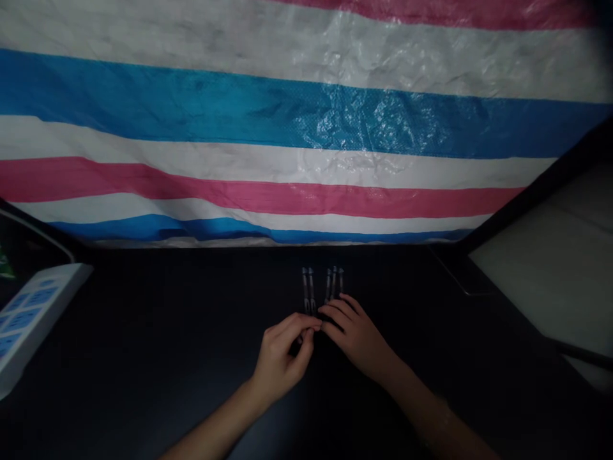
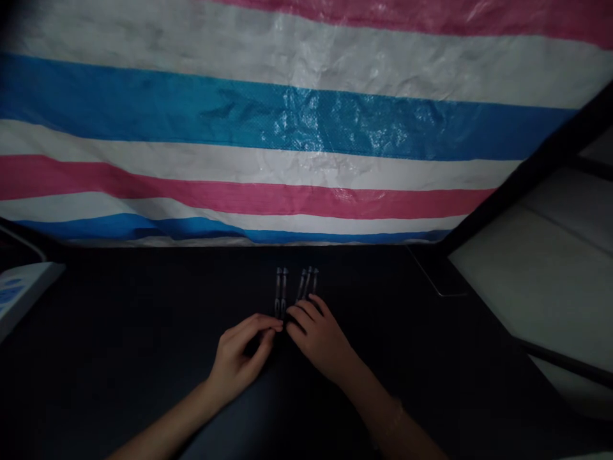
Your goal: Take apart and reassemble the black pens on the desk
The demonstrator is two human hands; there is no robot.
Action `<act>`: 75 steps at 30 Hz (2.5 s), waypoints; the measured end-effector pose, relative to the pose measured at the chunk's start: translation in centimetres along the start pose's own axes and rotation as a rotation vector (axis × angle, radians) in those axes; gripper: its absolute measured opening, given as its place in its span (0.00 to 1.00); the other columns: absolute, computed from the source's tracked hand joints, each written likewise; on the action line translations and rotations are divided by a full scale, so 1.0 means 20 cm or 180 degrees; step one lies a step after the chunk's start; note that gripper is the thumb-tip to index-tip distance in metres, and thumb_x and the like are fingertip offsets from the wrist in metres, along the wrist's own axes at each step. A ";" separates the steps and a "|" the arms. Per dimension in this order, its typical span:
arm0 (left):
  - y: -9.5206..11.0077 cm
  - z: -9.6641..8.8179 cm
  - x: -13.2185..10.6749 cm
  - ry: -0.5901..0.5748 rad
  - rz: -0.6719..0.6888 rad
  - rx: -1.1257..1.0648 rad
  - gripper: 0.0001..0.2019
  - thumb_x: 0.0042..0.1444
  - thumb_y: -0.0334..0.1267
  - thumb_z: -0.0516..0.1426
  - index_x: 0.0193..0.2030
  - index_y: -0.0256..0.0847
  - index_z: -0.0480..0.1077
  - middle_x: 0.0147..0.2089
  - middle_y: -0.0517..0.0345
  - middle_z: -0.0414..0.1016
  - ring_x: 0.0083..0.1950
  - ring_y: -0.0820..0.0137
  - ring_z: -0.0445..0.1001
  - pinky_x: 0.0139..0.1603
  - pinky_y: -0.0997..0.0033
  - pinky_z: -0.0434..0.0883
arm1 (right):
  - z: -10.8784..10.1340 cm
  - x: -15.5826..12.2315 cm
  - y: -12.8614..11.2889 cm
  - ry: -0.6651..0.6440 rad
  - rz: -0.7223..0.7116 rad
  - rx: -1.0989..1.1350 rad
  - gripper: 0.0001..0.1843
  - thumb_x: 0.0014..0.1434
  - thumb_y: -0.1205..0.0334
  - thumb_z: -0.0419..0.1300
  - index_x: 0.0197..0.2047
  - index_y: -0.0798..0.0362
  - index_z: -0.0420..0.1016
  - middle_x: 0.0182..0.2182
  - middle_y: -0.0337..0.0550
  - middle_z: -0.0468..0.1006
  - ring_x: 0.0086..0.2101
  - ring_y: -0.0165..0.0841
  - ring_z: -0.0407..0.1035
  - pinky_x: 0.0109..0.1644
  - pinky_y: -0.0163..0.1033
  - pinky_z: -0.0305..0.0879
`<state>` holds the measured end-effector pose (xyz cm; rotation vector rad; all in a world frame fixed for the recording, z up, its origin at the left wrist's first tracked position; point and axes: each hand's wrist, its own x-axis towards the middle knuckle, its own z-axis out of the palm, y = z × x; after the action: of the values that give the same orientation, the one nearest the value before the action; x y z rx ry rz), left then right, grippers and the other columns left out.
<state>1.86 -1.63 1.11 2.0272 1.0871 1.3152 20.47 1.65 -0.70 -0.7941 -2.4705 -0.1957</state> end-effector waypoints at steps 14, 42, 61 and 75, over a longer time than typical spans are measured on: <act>0.01 0.00 0.03 0.0585 -0.1780 -0.1256 0.12 0.58 0.40 0.56 0.48 0.39 0.68 0.29 0.61 0.73 0.22 0.76 0.69 0.23 0.77 0.67 | -0.17 -0.05 -0.09 0.1924 0.2077 0.2528 0.08 0.65 0.72 0.53 0.44 0.49 0.66 0.43 0.44 0.75 0.32 0.29 0.75 0.36 0.37 0.74; -0.04 0.02 0.02 0.0659 -0.2404 -0.2175 0.17 0.58 0.50 0.58 0.31 0.35 0.72 0.16 0.66 0.62 0.17 0.80 0.58 0.19 0.81 0.56 | -0.03 -0.09 -0.26 -0.1439 0.3752 0.6153 0.22 0.52 0.46 0.65 0.31 0.58 0.66 0.18 0.41 0.75 0.13 0.27 0.69 0.12 0.24 0.51; -0.05 0.00 0.05 0.0576 -0.2181 -0.2044 0.18 0.57 0.52 0.58 0.33 0.36 0.71 0.19 0.65 0.65 0.20 0.77 0.62 0.22 0.77 0.61 | -0.04 -0.07 -0.23 -0.1574 0.3922 0.6588 0.24 0.57 0.43 0.59 0.42 0.57 0.65 0.29 0.47 0.79 0.23 0.35 0.76 0.19 0.29 0.63; -0.05 -0.01 0.06 0.0640 -0.2217 -0.2088 0.17 0.58 0.51 0.57 0.33 0.36 0.70 0.19 0.65 0.64 0.20 0.76 0.61 0.23 0.77 0.60 | -0.06 -0.05 -0.23 -0.1500 0.4000 0.6533 0.24 0.56 0.45 0.62 0.44 0.55 0.63 0.33 0.48 0.80 0.25 0.35 0.77 0.19 0.29 0.64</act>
<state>1.67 -0.14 1.05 0.9355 1.1060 1.2681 19.12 -2.95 -0.07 -0.9664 -0.7656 2.4658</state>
